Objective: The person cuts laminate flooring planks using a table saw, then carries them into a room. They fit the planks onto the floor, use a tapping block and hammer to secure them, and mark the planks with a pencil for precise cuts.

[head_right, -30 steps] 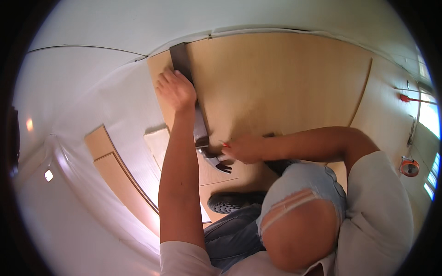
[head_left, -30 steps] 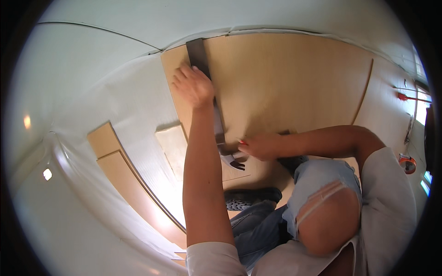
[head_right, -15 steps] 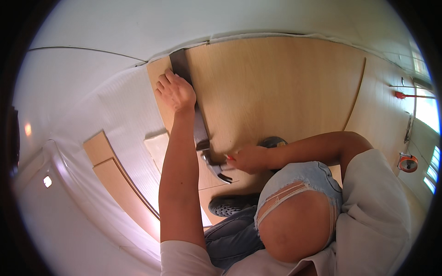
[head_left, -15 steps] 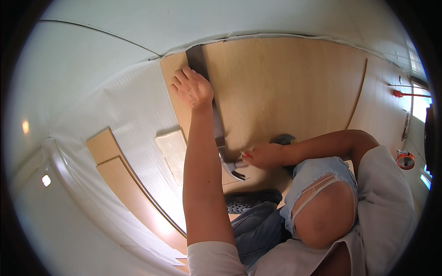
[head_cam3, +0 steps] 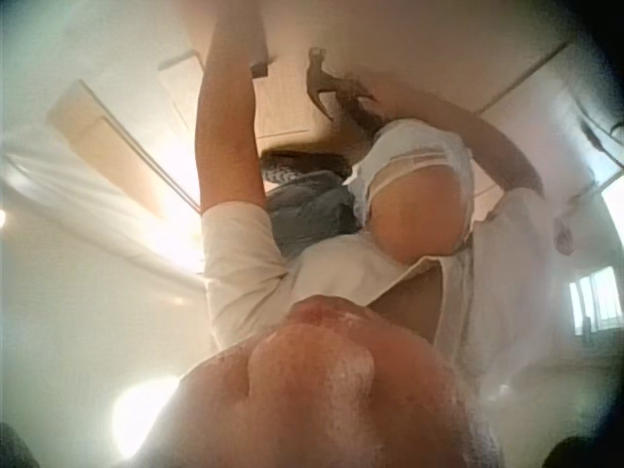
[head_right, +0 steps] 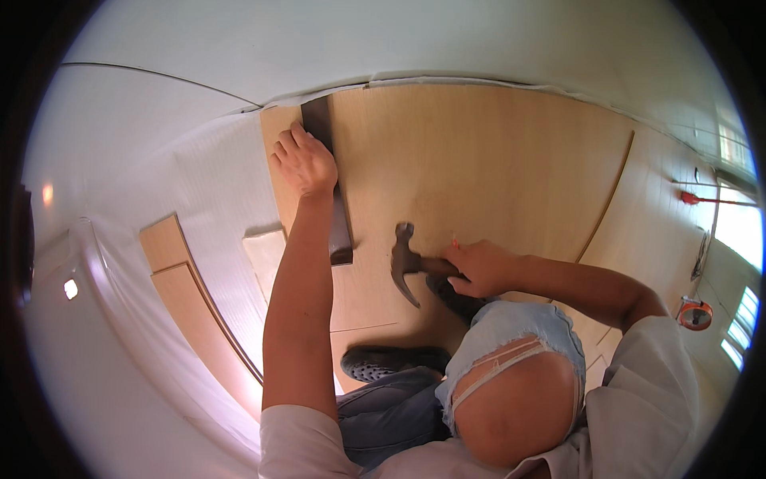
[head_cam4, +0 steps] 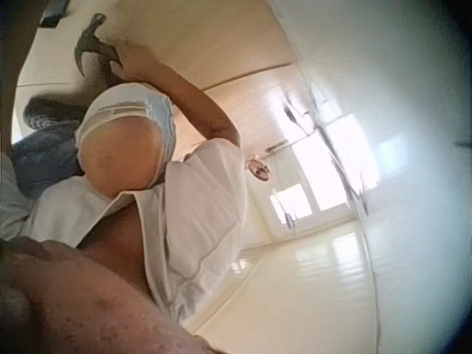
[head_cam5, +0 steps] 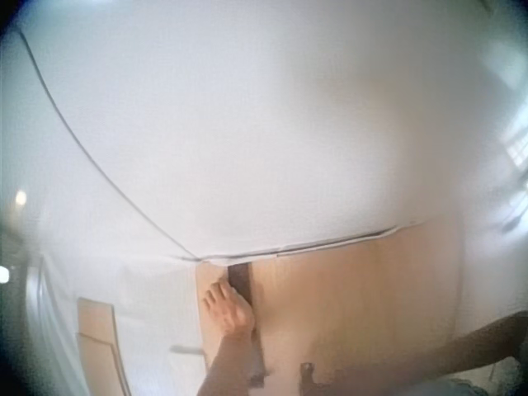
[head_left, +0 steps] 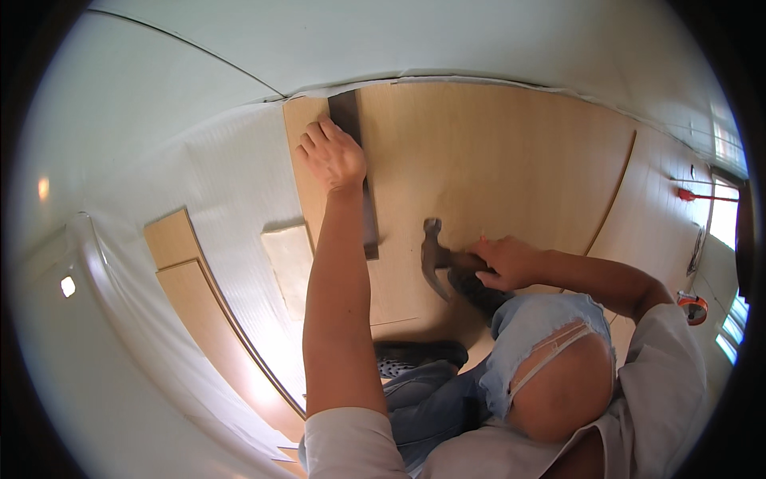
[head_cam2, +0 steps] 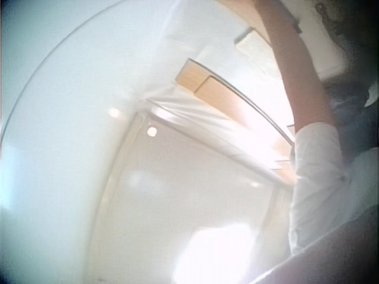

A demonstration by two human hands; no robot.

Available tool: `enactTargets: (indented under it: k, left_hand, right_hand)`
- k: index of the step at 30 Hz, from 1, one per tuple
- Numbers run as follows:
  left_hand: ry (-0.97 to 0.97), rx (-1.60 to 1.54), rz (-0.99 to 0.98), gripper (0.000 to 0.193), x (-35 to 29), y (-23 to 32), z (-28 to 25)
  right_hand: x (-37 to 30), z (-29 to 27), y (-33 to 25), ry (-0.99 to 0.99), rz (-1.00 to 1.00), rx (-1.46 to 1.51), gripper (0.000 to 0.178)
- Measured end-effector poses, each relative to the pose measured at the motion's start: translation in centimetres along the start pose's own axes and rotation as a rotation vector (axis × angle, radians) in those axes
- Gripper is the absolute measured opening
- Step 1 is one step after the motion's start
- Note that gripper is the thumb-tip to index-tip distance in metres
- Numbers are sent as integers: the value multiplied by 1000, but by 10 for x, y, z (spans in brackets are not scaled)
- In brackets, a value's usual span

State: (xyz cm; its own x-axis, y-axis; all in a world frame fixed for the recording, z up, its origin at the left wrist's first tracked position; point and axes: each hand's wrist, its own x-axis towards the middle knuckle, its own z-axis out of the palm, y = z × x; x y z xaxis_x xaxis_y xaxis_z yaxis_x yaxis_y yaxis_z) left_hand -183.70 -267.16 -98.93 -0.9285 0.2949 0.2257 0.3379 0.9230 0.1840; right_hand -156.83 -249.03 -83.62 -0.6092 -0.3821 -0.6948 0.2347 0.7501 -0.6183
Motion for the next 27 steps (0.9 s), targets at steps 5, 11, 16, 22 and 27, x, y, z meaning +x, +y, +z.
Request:
enactTargets:
  k: [5, 11, 16, 22, 27]
  left_hand:
    - [48, 30, 30, 35, 4, -9, -2]
    - [-533, -37, -111, 50, 66, 1, -34]
    - [-866, 147, -107, 62, 103, 13, -35]
    - [-932, 270, -43, 51, 121, 12, -21]
    - [-927, 236, 12, 51, 120, -4, -8]
  right_hand:
    - [10, -53, -18, 173, -81, 353, 38]
    - [45, -41, 3, 402, -28, 232, 32]
    - [60, -48, -23, 110, 18, 489, 34]
    - [103, -26, -40, -33, 50, 558, 29]
    - [113, -43, -41, -124, -3, 510, 24]
